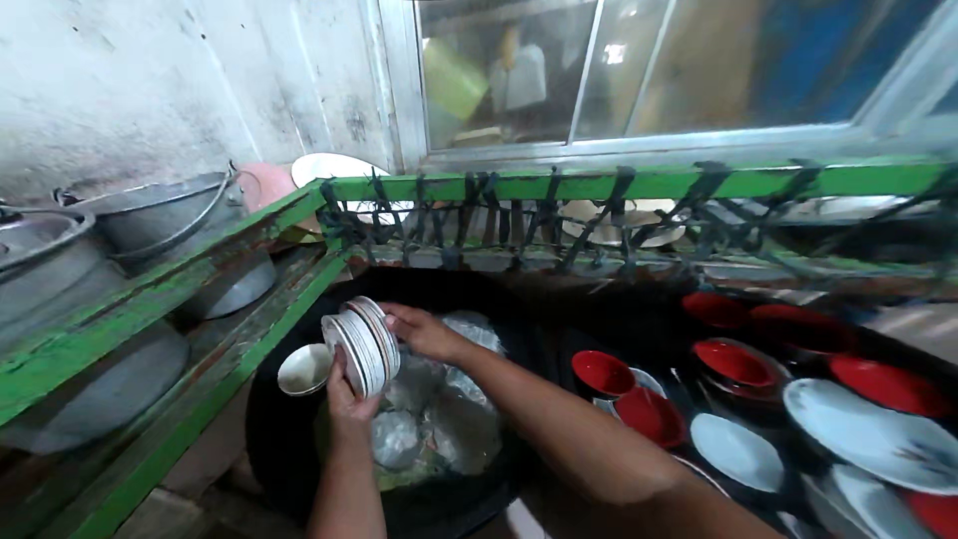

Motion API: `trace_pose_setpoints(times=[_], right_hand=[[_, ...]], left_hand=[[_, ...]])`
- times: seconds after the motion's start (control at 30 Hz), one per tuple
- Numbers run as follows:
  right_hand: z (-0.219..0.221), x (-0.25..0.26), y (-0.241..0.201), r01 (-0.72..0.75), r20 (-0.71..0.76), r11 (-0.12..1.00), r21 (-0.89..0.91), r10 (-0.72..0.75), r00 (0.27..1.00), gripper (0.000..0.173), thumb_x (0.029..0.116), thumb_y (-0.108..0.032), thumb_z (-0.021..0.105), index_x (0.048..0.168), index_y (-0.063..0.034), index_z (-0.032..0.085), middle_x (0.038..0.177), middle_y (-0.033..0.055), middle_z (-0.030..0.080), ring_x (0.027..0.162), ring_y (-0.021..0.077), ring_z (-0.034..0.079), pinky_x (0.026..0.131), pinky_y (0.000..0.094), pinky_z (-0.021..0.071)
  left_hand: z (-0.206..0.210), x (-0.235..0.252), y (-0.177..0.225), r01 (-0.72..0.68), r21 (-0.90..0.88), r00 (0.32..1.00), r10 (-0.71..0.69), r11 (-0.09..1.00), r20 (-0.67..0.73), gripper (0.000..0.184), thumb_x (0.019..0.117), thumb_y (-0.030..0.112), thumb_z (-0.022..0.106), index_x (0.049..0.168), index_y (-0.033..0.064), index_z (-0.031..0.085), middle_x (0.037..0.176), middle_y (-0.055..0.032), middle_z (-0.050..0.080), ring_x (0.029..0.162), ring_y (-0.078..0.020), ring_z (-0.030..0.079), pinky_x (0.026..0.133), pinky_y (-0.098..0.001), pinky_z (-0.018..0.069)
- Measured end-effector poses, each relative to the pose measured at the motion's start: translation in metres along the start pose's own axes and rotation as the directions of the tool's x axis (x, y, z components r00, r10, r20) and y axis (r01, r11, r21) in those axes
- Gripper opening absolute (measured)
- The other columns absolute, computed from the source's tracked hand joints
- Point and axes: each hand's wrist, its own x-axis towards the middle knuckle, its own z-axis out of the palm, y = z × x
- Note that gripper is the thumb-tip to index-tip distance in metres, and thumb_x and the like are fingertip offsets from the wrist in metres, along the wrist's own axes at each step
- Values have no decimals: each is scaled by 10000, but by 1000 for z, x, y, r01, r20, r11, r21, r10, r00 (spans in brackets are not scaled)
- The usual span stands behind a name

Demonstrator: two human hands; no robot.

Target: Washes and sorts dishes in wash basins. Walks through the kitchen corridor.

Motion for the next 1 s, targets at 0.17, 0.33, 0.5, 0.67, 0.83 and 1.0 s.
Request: trace_pose_setpoints(times=[0.17, 0.33, 0.5, 0.67, 0.83, 1.0], right_hand=[[-16, -11, 56, -219, 81, 864, -454, 285, 955, 291, 1033, -92, 571, 1278, 53, 632, 1244, 268, 656, 1159, 396, 644, 1023, 566, 501], [12, -29, 95, -202, 208, 665, -719, 484, 850, 484, 984, -138, 659, 1435, 5, 556, 1439, 323, 529, 1348, 516, 493, 1090, 701, 387], [17, -28, 86, -166, 238, 601, -782, 533, 812, 377, 996, -158, 634, 1312, 47, 628, 1392, 327, 561, 1324, 528, 501, 1069, 733, 370], [-2, -24, 94, 97, 455, 699, -708, 347, 820, 367, 950, -138, 707, 1246, 71, 646, 1235, 322, 635, 1205, 500, 588, 1037, 690, 425], [-13, -52, 52, 89, 345, 623, -777, 304, 888, 376, 1017, -105, 605, 1333, 95, 563, 1272, 339, 610, 1234, 519, 572, 1055, 661, 439], [-42, -50, 53, -47, 231, 627, -778, 354, 906, 285, 1012, -90, 596, 1255, 54, 628, 1217, 293, 649, 1164, 474, 624, 1000, 647, 481]], left_hand=[[2, 1, 5, -82, -76, 993, 88, 994, 82, 403, 1064, 488, 380, 1307, 218, 555, 1194, -47, 684, 1110, -224, 672, 864, -540, 581], [3, 1, 6, -78, -113, 995, 83, 991, 49, 408, 1054, 500, 393, 1300, 217, 555, 1204, -59, 675, 1131, -245, 661, 868, -566, 572], [3, 1, 8, -100, -56, 995, 99, 993, -25, 420, 1052, 498, 414, 1335, 217, 545, 1243, -70, 661, 1156, -256, 648, 884, -586, 559], [3, 2, 10, -98, -42, 995, 96, 994, -35, 438, 1055, 511, 399, 1351, 219, 534, 1258, -73, 655, 1169, -261, 641, 881, -586, 556], [2, 3, 9, -100, -93, 995, 102, 991, 16, 427, 1057, 496, 402, 1322, 195, 552, 1205, -83, 678, 1116, -261, 669, 850, -574, 576], [5, 4, 7, -114, -55, 993, 115, 992, 7, 427, 1063, 498, 385, 1317, 198, 552, 1191, -84, 680, 1091, -257, 677, 811, -561, 585]])
